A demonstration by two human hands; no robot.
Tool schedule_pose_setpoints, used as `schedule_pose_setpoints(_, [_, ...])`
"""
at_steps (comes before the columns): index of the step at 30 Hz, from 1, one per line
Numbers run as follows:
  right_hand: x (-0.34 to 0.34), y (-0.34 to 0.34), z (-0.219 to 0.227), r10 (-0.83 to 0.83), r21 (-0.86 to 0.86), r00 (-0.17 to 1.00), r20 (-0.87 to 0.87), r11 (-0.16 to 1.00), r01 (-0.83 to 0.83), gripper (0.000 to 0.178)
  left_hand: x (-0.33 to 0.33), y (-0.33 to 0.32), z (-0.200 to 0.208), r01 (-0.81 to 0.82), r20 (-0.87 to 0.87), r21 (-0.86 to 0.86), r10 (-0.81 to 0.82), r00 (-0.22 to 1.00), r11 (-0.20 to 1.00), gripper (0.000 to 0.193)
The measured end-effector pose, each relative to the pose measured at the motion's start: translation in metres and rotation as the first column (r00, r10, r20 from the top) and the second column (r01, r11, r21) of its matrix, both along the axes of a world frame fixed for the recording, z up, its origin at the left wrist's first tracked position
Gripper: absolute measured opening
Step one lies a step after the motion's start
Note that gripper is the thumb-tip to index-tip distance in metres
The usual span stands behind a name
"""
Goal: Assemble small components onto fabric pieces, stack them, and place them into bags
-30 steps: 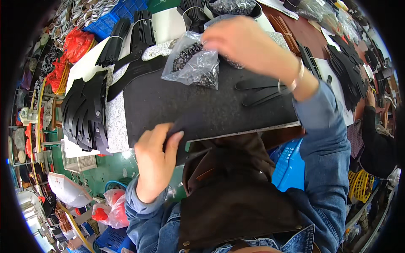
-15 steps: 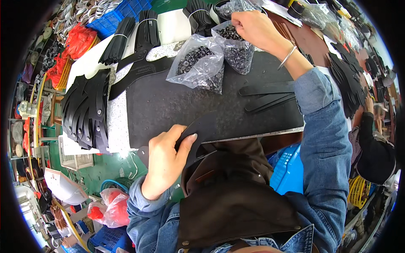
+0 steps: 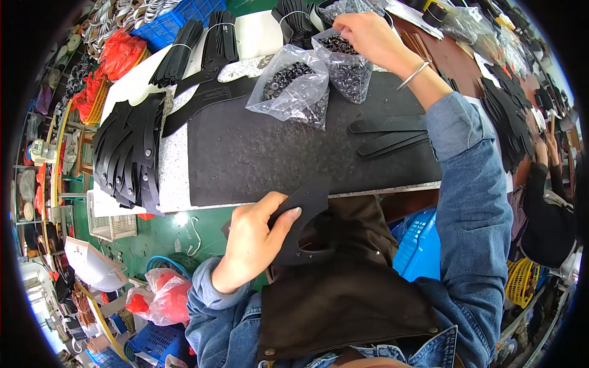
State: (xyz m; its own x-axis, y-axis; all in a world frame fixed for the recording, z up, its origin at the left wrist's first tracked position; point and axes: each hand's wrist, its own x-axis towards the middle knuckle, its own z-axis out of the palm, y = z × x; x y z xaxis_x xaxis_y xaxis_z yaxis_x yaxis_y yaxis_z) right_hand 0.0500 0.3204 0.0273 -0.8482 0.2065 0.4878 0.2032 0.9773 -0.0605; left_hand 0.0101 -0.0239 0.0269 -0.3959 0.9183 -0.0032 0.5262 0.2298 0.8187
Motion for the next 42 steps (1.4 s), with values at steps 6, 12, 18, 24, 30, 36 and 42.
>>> schedule_pose_setpoints(6, [0.009, 0.000, 0.003, -0.041, -0.184, 0.999, -0.013, 0.982, 0.037, 0.012, -0.005, 0.009, -0.007, -0.047, 0.053, -0.027, 0.049, 0.997, 0.999, 0.012])
schedule_pose_setpoints(12, [0.038, -0.110, 0.031, 0.203, -0.603, 0.977, -0.068, 0.772, -0.203, 0.009, -0.016, 0.011, -0.016, -0.142, 0.025, 0.089, 0.141, 0.990, 0.986, 0.015])
schedule_pose_setpoints(18, [0.057, -0.169, -0.006, 0.397, -0.671, 0.850, -0.347, 0.528, -0.521, 0.010, -0.008, 0.013, -0.007, -0.141, 0.089, 0.079, 0.134, 0.987, 0.987, 0.012])
schedule_pose_setpoints(24, [0.063, -0.182, -0.004, 0.296, -0.602, 0.908, -0.296, 0.681, -0.418, 0.017, -0.001, 0.004, -0.013, -0.099, -0.179, 0.193, 0.134, 0.975, 0.976, 0.013])
schedule_pose_setpoints(30, [0.074, -0.184, 0.002, 0.342, -0.579, 0.854, -0.392, 0.630, -0.518, 0.024, 0.003, -0.001, -0.010, -0.141, -0.181, 0.277, 0.195, 0.964, 0.951, 0.018])
schedule_pose_setpoints(36, [0.067, -0.180, -0.002, 0.395, -0.751, 0.848, -0.354, 0.420, -0.510, 0.023, -0.002, 0.001, -0.019, -0.058, -0.273, 0.370, 0.169, 0.947, 0.927, 0.021])
schedule_pose_setpoints(42, [0.059, -0.185, 0.000, 0.319, -0.799, 0.903, -0.287, 0.440, -0.409, 0.020, -0.006, 0.001, -0.024, -0.107, -0.174, 0.409, 0.193, 0.966, 0.906, 0.025])
